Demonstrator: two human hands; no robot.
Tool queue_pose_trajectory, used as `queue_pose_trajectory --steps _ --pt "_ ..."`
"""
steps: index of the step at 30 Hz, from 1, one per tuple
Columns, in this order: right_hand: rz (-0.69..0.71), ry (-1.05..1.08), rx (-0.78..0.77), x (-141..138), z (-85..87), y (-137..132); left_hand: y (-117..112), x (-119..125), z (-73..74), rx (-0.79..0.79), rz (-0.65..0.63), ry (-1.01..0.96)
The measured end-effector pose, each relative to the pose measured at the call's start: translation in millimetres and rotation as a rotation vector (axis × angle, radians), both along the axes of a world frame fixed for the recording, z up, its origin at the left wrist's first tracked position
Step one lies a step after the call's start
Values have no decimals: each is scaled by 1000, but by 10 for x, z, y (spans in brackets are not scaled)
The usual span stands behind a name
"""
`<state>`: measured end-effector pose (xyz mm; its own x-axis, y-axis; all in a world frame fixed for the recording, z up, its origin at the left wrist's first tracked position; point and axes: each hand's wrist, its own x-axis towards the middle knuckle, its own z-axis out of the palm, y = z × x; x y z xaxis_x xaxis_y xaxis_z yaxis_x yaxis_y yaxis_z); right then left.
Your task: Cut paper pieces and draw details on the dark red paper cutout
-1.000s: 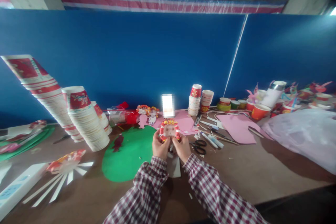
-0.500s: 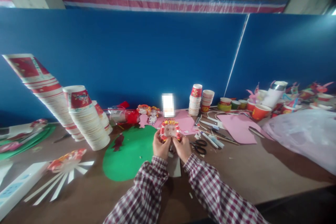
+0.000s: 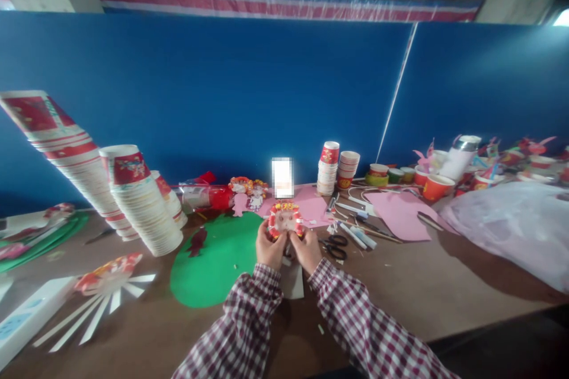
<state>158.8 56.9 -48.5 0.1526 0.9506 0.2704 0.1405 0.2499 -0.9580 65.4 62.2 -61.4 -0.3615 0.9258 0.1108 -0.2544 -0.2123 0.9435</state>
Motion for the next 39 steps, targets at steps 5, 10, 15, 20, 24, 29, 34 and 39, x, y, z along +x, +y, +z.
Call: queue_pose_trajectory --steps 5,10,15,20,24,29,34,39 --pt "15 4 -1 6 1 3 1 9 27 10 -12 -14" --pt "31 14 -7 6 -1 7 7 9 35 32 -34 -29" --pt "44 26 -3 3 -12 3 -3 0 35 33 -27 -14" --pt "49 37 -5 5 -37 9 -3 -10 32 29 -18 -9" --pt "46 52 -4 -11 -24 5 8 -13 26 31 -20 -29" --pt "56 68 -19 -33 -17 8 5 -14 25 32 -16 -36" --pt "54 56 -32 -15 -34 23 2 -16 12 23 -16 -26" --pt "36 28 -12 7 -12 7 3 -20 1 18 -16 -4"
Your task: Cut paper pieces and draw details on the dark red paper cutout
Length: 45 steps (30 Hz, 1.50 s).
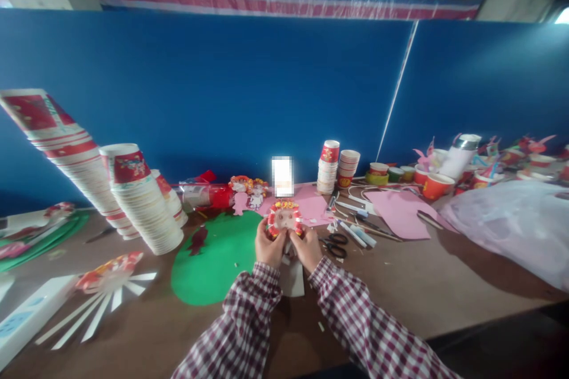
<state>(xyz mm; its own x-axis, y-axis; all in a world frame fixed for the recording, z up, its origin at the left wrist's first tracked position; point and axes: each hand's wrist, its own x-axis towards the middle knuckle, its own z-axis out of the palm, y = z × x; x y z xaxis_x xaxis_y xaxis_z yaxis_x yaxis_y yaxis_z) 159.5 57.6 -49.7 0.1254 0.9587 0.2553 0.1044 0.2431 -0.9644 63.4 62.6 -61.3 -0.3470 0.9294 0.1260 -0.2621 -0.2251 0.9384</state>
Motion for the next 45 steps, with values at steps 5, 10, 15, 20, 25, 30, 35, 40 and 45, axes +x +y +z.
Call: queue_pose_trajectory --steps 5,10,15,20,25,30,35,40,45 --pt "-1 -13 8 1 17 -18 -1 -4 -18 -2 9 20" --pt "4 -10 12 -8 16 -17 0 3 -20 -2 9 5" --pt "7 1 8 -20 30 -18 -9 11 17 -10 3 -13" --pt "-21 13 35 -6 54 -25 -30 4 42 -29 -8 6" --pt "-52 44 43 23 57 -13 -42 10 61 -41 -15 20" --pt "8 143 2 19 45 -2 -14 -12 88 -56 -21 -7" --pt "83 239 -49 18 88 -31 11 -84 99 -68 -26 -26" --pt "53 274 -61 56 161 -51 -3 -85 114 -55 -55 -40" --pt "31 285 -78 65 145 -26 -26 -59 148 -45 -77 -9"
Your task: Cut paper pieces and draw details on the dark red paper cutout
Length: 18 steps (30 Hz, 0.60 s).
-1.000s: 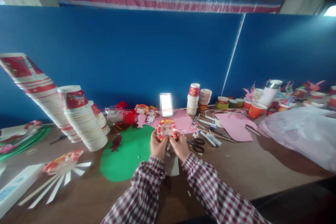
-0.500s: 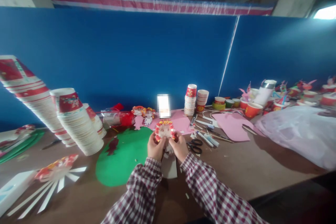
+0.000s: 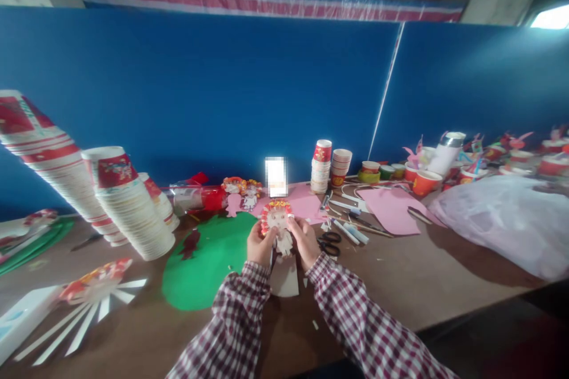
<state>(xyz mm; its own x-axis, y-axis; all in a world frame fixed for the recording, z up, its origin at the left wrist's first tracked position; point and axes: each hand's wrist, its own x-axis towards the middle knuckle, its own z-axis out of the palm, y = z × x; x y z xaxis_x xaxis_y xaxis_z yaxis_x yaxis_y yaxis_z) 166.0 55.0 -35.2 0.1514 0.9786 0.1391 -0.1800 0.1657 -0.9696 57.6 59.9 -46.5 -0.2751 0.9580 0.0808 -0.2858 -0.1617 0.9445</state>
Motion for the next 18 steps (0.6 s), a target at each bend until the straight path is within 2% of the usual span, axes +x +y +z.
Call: queue_pose_trajectory --steps 10,18 --pt "-46 -68 -34 29 -62 56 -22 19 -46 43 -47 103" --pt "-56 -194 21 7 -60 38 40 10 -141 41 -10 123"
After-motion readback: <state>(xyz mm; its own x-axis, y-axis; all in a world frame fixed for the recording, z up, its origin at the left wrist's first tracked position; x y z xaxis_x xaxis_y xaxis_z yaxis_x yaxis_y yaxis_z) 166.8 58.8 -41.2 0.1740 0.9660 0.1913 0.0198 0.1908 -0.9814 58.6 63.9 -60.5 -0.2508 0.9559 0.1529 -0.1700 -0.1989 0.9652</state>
